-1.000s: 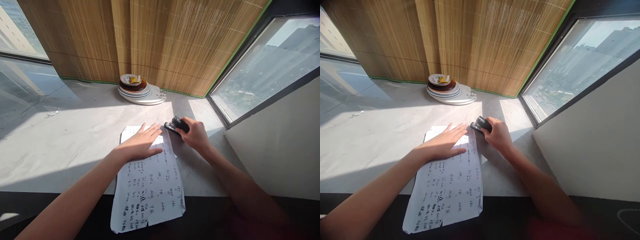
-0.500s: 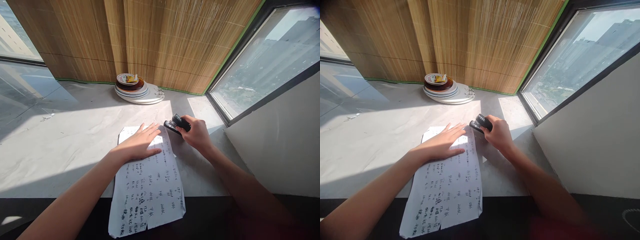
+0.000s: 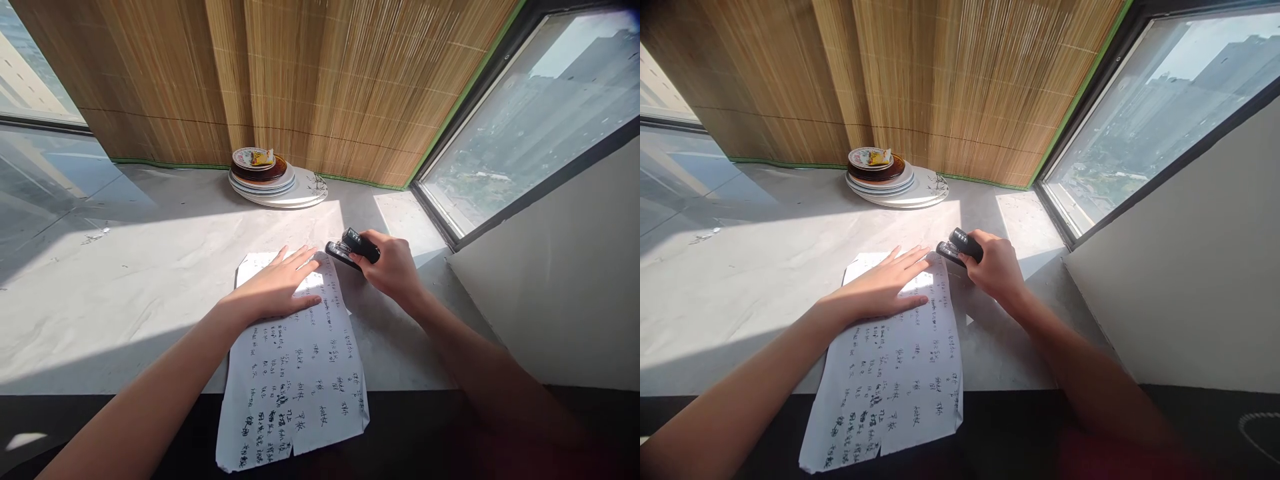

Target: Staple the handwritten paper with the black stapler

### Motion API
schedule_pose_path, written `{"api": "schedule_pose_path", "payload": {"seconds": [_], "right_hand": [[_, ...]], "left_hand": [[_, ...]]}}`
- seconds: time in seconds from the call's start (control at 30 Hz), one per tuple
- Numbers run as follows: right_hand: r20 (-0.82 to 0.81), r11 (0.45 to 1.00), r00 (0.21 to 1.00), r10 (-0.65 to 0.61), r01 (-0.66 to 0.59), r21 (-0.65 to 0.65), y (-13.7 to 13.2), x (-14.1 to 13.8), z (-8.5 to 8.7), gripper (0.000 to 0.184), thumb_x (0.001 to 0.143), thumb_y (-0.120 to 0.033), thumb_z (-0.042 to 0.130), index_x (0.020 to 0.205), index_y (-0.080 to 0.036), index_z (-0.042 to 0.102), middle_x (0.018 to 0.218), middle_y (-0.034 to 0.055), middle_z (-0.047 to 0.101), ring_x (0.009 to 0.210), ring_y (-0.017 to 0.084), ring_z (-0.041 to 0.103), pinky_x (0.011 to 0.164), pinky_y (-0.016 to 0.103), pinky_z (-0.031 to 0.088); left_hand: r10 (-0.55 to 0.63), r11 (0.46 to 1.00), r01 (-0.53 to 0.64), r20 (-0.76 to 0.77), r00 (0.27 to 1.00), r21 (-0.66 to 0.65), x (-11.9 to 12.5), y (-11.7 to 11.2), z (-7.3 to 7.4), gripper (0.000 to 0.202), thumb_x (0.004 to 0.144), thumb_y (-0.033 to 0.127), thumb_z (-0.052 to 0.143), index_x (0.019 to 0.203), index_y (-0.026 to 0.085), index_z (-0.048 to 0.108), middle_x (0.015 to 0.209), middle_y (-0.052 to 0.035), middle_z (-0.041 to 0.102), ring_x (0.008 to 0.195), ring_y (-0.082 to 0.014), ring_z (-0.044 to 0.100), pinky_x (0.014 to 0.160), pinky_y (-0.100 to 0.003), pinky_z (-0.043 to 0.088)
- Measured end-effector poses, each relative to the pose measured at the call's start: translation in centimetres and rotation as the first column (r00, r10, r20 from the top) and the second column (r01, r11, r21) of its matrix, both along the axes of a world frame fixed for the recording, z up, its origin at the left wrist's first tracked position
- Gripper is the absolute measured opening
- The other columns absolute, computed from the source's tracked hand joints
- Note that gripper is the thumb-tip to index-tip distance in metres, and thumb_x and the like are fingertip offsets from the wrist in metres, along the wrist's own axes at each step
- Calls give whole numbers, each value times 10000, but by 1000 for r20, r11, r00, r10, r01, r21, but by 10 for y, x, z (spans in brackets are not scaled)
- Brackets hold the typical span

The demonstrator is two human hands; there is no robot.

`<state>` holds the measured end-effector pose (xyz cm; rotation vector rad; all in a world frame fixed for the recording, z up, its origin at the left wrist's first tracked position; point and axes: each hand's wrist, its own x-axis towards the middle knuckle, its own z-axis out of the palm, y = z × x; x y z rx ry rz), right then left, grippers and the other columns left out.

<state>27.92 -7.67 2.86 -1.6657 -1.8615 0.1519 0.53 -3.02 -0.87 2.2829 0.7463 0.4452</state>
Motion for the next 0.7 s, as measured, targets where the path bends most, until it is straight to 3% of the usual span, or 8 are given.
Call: {"api": "schedule_pose_path", "payload": {"seconds": [0.2, 0.43, 0.57, 0.7], "right_hand": [[2, 1000, 1000, 1, -1, -5, -1, 0, 1, 184, 911, -340, 709, 1052, -227, 744, 939, 64, 779, 817, 240, 695, 720, 395, 520], [-15, 1000, 1000, 2, -2, -8, -1, -2, 1, 199, 922, -364, 724, 1068, -230, 747, 957, 64, 779, 833, 241, 697, 740, 398, 523], [-45, 999, 998, 41, -40, 12, -4, -7, 2, 226, 932, -406, 727, 1070, -228, 746, 971, 66, 777, 849, 239, 698, 756, 392, 524], [-68, 992, 990, 123, -121, 29, -4, -13, 6, 225, 919, -406, 738, 1053, -225, 743, 947, 48, 768, 827, 211, 678, 741, 365, 513]], "left_hand": [[13, 1000, -13, 33, 999, -2, 1, -1, 0, 629, 853, 538, 775, 1455, 413, 638, 1737, 6, 366, 1660, -330, 215, 1366, -579, 46], [82, 994, -77, 70, 994, -72, 0, -2, 7, 913, 810, 539, 812, 1636, 439, 435, 1760, 13, 317, 1647, -364, 246, 1362, -579, 149], [240, 955, -219, 88, 967, -198, 0, -1, 6, 719, 949, 495, 666, 1626, 418, 436, 1744, -19, 370, 1608, -395, 333, 1293, -628, 295], [352, 920, -283, 247, 903, -272, 2, 6, 0, 548, 1002, 349, 561, 1547, 322, 506, 1651, -72, 505, 1551, -403, 419, 1262, -639, 332]]}}
